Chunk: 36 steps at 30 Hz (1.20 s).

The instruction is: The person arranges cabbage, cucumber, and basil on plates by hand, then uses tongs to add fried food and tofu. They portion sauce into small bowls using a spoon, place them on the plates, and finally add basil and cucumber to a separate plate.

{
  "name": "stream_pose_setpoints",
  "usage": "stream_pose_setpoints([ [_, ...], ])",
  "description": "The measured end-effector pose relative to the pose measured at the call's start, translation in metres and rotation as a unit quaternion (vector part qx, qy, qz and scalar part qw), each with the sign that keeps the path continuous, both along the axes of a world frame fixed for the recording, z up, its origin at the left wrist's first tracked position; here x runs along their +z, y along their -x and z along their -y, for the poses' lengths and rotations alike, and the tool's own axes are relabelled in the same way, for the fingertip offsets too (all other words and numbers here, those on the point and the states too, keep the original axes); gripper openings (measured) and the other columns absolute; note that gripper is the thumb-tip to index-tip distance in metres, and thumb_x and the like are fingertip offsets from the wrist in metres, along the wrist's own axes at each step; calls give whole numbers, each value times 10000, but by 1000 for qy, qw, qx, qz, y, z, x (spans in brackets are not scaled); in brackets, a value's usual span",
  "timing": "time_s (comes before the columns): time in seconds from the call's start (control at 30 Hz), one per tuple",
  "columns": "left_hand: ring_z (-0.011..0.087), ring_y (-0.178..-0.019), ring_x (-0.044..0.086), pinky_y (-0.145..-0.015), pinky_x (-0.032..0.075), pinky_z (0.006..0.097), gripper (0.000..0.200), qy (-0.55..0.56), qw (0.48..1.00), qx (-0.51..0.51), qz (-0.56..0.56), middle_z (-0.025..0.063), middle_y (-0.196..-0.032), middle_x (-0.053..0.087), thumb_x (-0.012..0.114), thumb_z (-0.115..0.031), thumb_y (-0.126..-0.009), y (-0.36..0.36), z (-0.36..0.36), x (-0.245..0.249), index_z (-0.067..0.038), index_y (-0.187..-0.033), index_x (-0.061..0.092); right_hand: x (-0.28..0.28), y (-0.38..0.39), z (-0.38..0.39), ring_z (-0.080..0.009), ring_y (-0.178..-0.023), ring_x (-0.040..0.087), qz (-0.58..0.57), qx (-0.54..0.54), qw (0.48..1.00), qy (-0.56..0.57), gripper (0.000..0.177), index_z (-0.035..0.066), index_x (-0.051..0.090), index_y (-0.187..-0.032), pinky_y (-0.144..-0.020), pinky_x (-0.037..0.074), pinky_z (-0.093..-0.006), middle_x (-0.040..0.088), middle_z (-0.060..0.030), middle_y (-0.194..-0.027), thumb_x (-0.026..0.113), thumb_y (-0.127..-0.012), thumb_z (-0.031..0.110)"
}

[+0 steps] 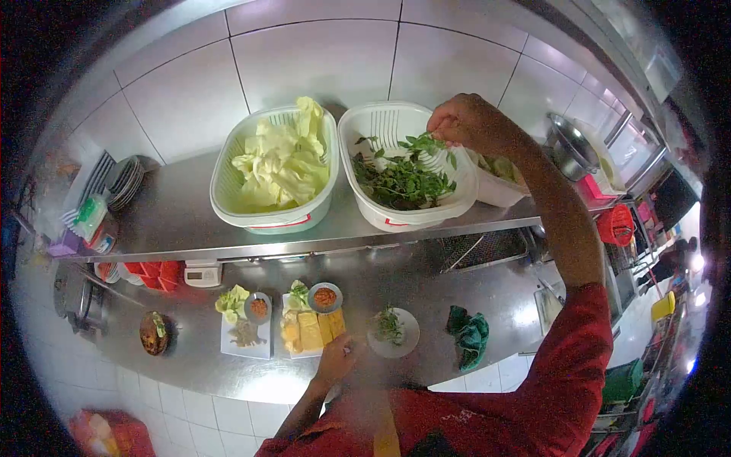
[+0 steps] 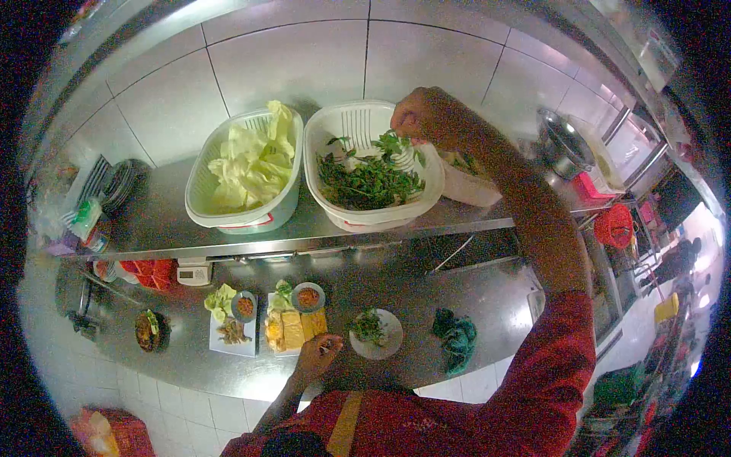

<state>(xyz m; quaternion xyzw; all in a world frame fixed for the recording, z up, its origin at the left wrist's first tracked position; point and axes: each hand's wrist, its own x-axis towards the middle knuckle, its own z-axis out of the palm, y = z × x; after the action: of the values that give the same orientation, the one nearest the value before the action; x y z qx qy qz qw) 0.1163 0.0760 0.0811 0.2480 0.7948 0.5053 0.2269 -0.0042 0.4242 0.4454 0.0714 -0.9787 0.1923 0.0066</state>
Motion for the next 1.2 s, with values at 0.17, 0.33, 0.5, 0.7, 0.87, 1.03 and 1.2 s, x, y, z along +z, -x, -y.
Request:
stream_pose_setpoints([
  [0.17,201,-790,643,-666,512,324,227,-23,1000,19,3,122,-913,654,608,-200,-844,-7,3,-11,-25,-987,628,6,-12,5,-144,-677,635,-36,-21,998,36,193,-52,622,-956,-639,524,-274,665,-119,-787,575,-852,103],
  [0.33,190,-788,636,-684,509,309,195,-13,999,27,-31,106,-915,656,624,-187,-840,-11,6,-18,-38,-967,627,16,-41,18,-134,-717,623,-139,9,989,40,178,-26,623,-968,-698,518,-266,651,-103,-816,593,-843,98],
  [0.5,208,-837,632,-728,495,339,217,-46,998,33,-24,129,-929,654,598,-195,-855,-15,6,-10,-18,-976,626,10,-99,41,-134,-763,635,-163,-23,978,130,227,38,652,-949,-733,511,-281,672,-68,-828,634,-826,228],
  [0.7,193,-811,633,-702,498,318,200,-38,997,64,9,121,-890,652,622,-180,-841,-20,2,-7,-34,-977,621,-95,-144,64,-138,-819,616,64,72,982,165,218,7,628,-987,-773,495,-286,651,-66,-876,623,-854,179],
  [0.87,192,-782,635,-685,499,308,204,-4,999,39,18,127,-888,647,615,-173,-841,-13,-20,-48,-21,-977,610,-285,-132,77,-166,-779,623,173,168,947,211,186,7,622,-976,-720,489,-322,662,-86,-857,593,-851,141],
  [1.03,235,-779,641,-680,509,347,219,58,992,0,-113,132,-890,641,642,-204,-809,-9,-52,-60,-45,-960,626,-407,-129,92,-272,-764,622,172,135,968,122,181,33,609,-979,-690,477,-360,637,-116,-854,599,-832,138],
  [1.2,302,-807,633,-718,512,404,305,151,929,23,-337,140,-909,634,676,-297,-773,-13,-73,-86,-75,-976,621,-431,-139,102,-319,-794,619,68,57,992,91,195,53,599,-985,-692,482,-400,626,-132,-846,609,-819,155],
])
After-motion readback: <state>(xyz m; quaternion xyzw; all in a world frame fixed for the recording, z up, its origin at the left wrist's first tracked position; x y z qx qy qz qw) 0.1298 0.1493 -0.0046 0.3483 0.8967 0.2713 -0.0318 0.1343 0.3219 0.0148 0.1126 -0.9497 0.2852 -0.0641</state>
